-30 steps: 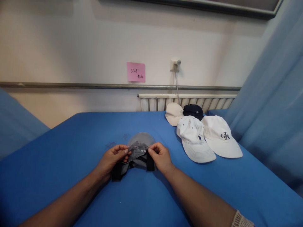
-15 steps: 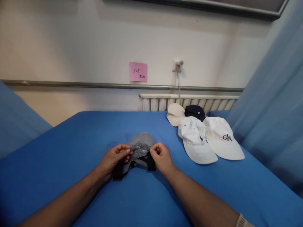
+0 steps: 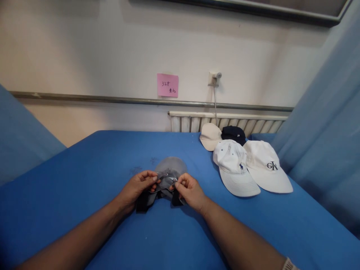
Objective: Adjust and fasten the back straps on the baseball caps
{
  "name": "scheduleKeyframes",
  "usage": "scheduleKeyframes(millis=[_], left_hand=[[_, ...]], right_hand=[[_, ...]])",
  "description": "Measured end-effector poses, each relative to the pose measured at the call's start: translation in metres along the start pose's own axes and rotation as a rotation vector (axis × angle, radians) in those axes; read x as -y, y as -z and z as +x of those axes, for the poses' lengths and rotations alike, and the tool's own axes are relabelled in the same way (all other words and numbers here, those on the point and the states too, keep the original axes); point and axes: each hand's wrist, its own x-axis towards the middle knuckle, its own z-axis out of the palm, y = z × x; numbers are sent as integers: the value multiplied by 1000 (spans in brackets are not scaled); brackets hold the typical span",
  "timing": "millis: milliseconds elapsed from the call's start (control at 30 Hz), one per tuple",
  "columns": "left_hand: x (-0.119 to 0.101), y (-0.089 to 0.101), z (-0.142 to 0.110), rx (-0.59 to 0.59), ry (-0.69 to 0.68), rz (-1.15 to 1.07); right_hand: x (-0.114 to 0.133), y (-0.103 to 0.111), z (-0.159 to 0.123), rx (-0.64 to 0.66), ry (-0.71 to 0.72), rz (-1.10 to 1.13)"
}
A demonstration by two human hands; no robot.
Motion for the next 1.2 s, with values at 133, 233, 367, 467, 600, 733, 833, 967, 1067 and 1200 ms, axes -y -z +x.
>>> scheduleKeyframes(millis=[133, 233, 367, 467, 600, 733, 833, 967, 1067, 1200], left_hand=[[-1, -1, -1, 0, 5, 8], [0, -1, -1, 8, 13, -9], [1, 1, 1, 13, 10, -13], [2, 2, 2, 18, 8, -1], [2, 2, 1, 24, 4, -12], [1, 2, 1, 28, 4, -19], [0, 1, 0, 17, 14, -23], [-2, 0, -3, 15, 26, -47], [-4, -3, -7, 35, 19, -50], [-6, -9, -15, 74, 24, -45]], right_hand=[[-2, 1, 1, 3, -11, 45], [-3, 1, 2, 0, -7, 85], [-4, 0, 2, -21, 16, 75], [-3, 1, 2, -25, 22, 79], [1, 5, 1, -9, 12, 96], [6, 7, 0, -9, 1, 108], [7, 7, -1, 4, -10, 126], [3, 7, 1, -12, -28, 165], [1, 8, 2, -47, -21, 179], [3, 8, 2, -68, 71, 115]])
